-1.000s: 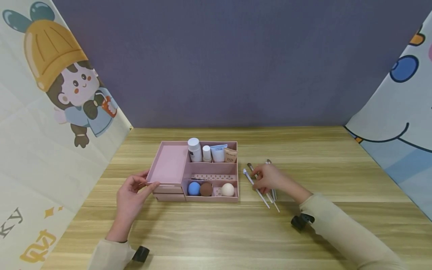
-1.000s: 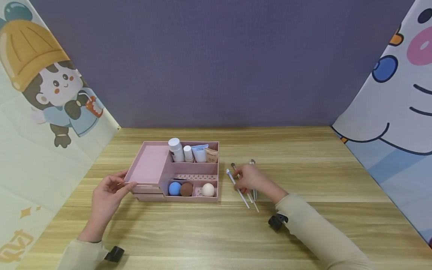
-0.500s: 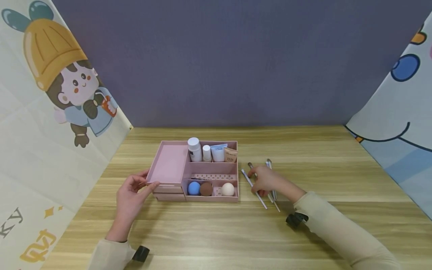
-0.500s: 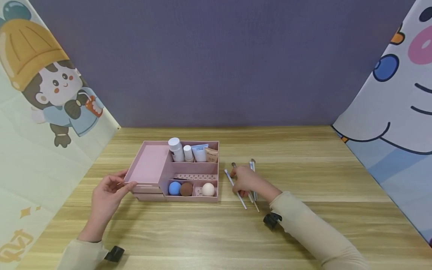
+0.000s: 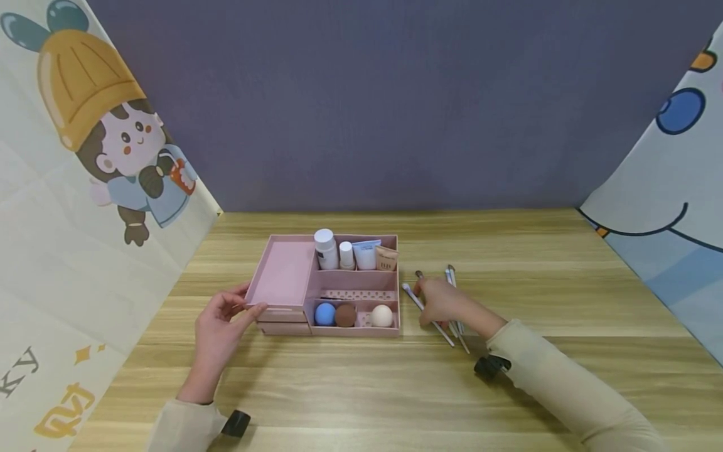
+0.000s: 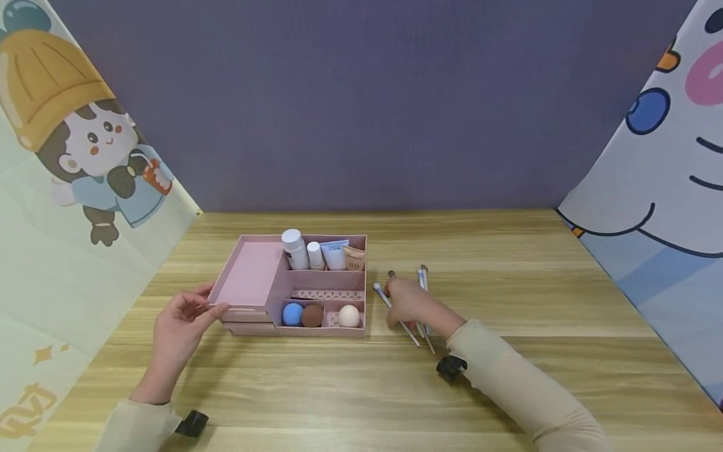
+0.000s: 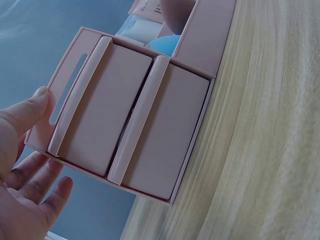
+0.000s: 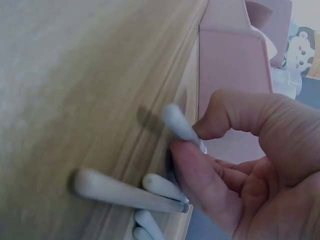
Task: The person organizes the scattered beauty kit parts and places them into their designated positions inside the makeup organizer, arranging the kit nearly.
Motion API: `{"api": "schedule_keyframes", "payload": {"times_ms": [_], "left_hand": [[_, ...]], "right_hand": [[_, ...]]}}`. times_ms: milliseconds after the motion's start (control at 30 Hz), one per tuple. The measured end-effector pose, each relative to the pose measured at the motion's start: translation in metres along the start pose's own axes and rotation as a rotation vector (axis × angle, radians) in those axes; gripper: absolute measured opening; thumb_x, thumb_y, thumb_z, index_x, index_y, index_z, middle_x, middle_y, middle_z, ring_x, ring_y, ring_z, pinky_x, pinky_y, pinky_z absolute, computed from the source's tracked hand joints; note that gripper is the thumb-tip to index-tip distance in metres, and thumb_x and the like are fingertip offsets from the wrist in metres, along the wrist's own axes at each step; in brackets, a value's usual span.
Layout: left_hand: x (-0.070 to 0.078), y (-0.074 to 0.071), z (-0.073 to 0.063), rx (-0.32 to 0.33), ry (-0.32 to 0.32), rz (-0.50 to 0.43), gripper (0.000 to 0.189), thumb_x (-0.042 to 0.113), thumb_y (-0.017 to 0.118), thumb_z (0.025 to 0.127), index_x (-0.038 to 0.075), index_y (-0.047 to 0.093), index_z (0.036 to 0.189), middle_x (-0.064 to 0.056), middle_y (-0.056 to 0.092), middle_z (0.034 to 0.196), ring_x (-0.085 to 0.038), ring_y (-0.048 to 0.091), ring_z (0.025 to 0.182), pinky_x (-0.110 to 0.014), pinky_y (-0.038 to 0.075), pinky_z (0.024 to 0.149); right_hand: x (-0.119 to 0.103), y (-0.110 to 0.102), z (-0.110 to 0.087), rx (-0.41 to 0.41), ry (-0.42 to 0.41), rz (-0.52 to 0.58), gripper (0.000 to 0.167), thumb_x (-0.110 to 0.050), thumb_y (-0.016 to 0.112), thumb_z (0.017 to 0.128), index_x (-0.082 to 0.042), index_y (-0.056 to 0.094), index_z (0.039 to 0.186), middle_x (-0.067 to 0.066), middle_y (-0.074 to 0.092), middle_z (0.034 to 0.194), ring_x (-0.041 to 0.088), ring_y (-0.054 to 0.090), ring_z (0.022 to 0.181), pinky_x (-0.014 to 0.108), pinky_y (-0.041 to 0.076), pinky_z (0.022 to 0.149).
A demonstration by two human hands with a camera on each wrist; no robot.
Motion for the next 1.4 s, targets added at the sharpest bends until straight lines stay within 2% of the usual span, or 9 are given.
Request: {"api": "schedule_keyframes", "payload": {"times_ms": [200,433,667,1067,1400], "left_hand": [[0.001,0.000,0.000,0.002,-0.002,-0.003,0.029,-0.010,0.079,0.079,-0.012,0.052,0.090,-0.023,0.064,0.124,0.007,0.062,0.093,-0.010,0.051,0.080],[0.001,0.000,0.001,0.003,-0.002,0.002,0.030,-0.010,0.079,0.079,-0.011,0.052,0.090,-0.023,0.064,0.123,0.007,0.061,0.092,-0.010,0.051,0.080],[0.000,0.000,0.001,-0.003,-0.011,0.008,0.030,-0.009,0.079,0.079,-0.011,0.052,0.090,-0.021,0.065,0.124,0.008,0.061,0.092,-0.010,0.051,0.080],[-0.002,-0.001,0.001,-0.010,-0.015,0.005,0.030,-0.007,0.080,0.079,-0.010,0.053,0.091,-0.019,0.065,0.125,0.007,0.061,0.093,-0.010,0.051,0.081],[-0.004,-0.001,0.002,-0.018,-0.016,0.012,0.030,-0.006,0.080,0.080,-0.010,0.053,0.091,-0.019,0.065,0.125,0.008,0.061,0.093,-0.009,0.050,0.081]], "right_hand": [[0.007,-0.002,0.000,-0.038,-0.043,0.124,0.056,0.008,0.071,0.067,0.005,0.055,0.120,0.008,0.056,0.062,0.014,0.054,0.038,0.030,0.053,0.038],[0.017,-0.006,-0.001,-0.088,-0.072,0.312,0.061,0.008,0.067,0.072,0.010,0.048,0.130,0.010,0.059,0.066,0.015,0.057,0.043,0.035,0.056,0.042],[0.024,-0.008,-0.003,-0.122,-0.094,0.555,0.062,0.010,0.060,0.076,0.012,0.040,0.134,0.009,0.059,0.066,0.015,0.057,0.048,0.030,0.056,0.044],[0.028,-0.012,-0.002,-0.066,-0.079,0.879,0.065,0.010,0.054,0.079,0.011,0.028,0.139,0.008,0.060,0.069,0.013,0.060,0.051,0.026,0.057,0.048],[0.020,-0.026,-0.001,-0.051,-0.068,0.995,0.066,0.013,0.051,0.081,0.010,0.023,0.140,0.006,0.058,0.069,0.012,0.060,0.052,0.023,0.057,0.048]]}}
Point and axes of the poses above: each hand's wrist, its own z-axis towards the middle knuckle, its own y-axis out of the palm, x = y × z, the point moved 6 cm from there along z, towards the middle knuckle
